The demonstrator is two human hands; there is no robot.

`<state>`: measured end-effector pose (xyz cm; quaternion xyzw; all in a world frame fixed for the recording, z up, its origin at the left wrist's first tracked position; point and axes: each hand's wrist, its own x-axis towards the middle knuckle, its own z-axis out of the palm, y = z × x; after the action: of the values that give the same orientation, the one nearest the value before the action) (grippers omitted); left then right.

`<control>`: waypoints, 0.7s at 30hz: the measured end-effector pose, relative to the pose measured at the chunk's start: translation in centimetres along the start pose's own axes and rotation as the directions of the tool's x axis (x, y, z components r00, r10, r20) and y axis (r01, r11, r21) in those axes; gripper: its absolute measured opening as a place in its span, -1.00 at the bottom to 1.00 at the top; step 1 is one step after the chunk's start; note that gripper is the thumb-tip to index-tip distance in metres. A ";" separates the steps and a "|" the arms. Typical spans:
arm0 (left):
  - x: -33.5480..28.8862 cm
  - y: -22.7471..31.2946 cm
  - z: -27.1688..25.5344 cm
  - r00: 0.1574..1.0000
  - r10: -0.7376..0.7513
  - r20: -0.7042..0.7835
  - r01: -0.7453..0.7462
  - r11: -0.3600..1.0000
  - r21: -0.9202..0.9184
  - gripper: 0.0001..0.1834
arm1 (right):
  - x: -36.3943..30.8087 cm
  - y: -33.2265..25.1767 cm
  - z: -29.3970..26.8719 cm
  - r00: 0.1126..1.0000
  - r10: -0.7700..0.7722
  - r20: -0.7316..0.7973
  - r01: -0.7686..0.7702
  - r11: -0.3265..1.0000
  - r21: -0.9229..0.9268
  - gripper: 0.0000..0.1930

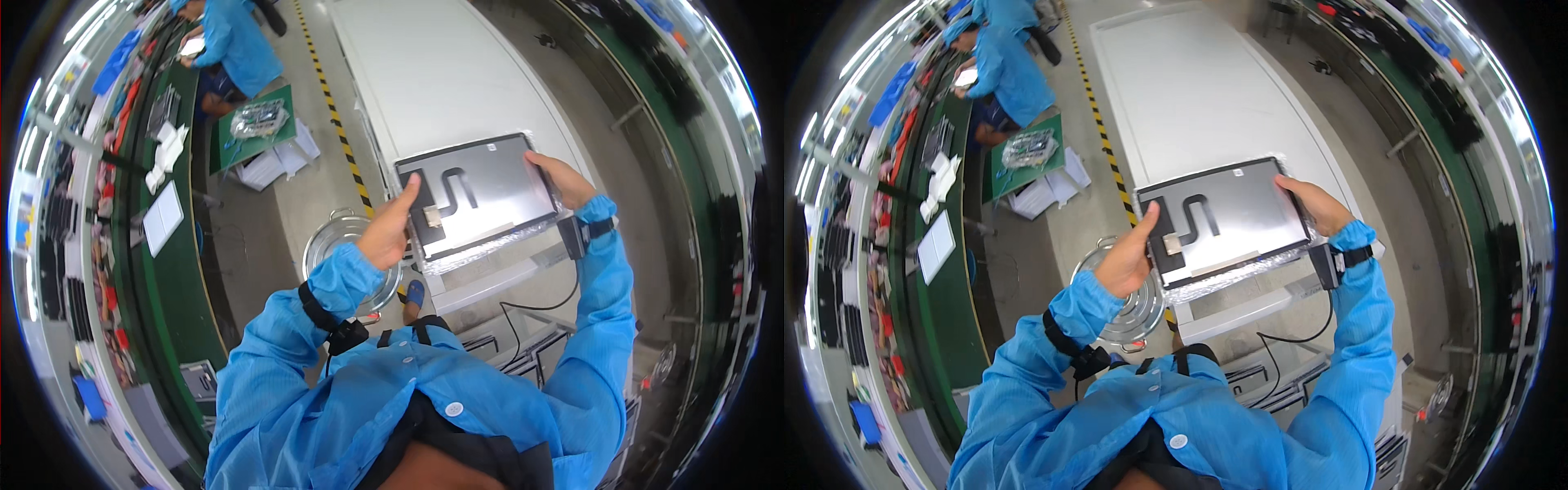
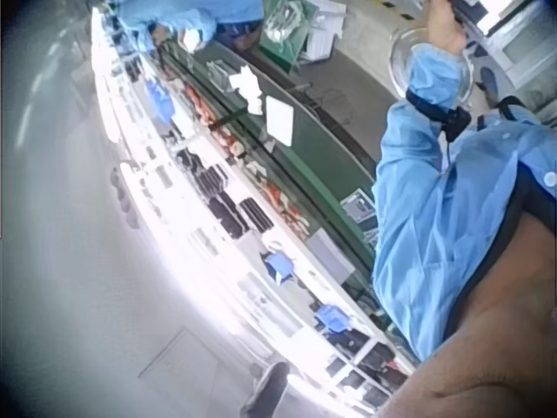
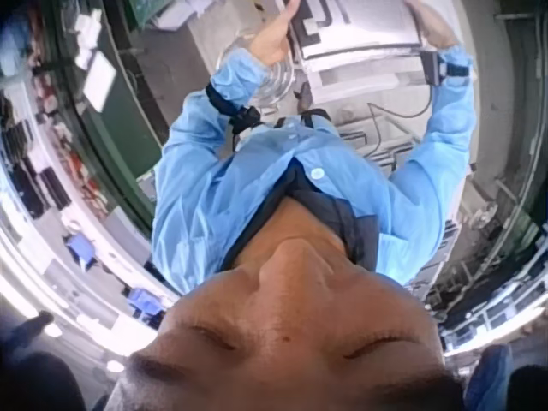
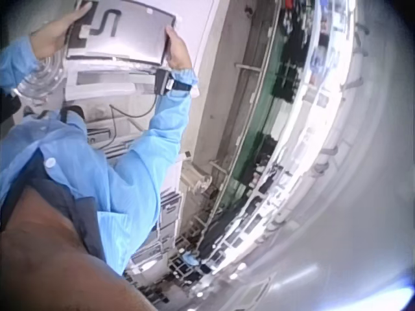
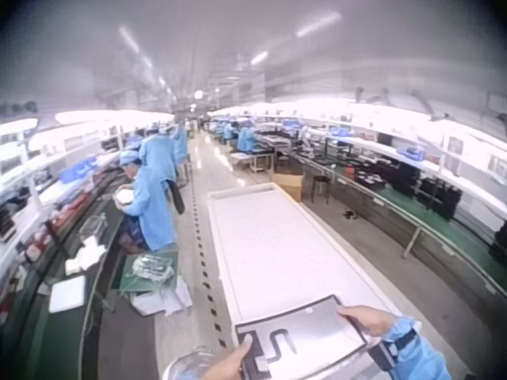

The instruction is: Applying adhesive strips or components to electronic display panels on a conveyor belt.

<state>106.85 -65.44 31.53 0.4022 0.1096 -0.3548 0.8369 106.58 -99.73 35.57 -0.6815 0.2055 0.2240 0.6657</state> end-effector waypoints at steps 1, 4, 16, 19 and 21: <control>0.4 -0.4 -0.5 1.000 -0.001 -0.023 0.003 0.999 0.050 -0.29 | 0.1 -0.2 0.1 0.999 -0.014 -0.040 0.012 0.999 -0.050 -0.39; 0.5 -0.8 -0.6 1.000 0.027 -0.010 -0.025 0.993 0.116 0.02 | -0.4 -0.8 0.8 0.994 -0.047 -0.101 0.025 0.978 -0.209 -0.33; -24.0 -4.0 -24.6 0.877 0.263 -0.403 -0.276 0.961 0.026 -0.46 | -11.6 -2.7 25.4 0.683 -0.696 0.220 0.726 0.681 -0.100 -0.56; -37.3 -8.1 -32.2 0.673 0.432 -0.600 -0.456 0.881 0.124 -0.64 | -12.1 0.9 36.9 0.622 -0.719 0.312 0.763 0.646 -0.032 -0.55; -46.6 -12.2 -37.2 0.518 0.458 -0.722 -0.533 0.833 0.147 -0.67 | -11.1 4.8 45.3 0.662 -0.650 0.372 0.707 0.707 -0.022 -0.59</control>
<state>68.55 -19.09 21.84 0.4840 0.3320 0.0958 0.8040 93.37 -54.79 37.51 -0.7122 -0.2002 0.0880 0.6670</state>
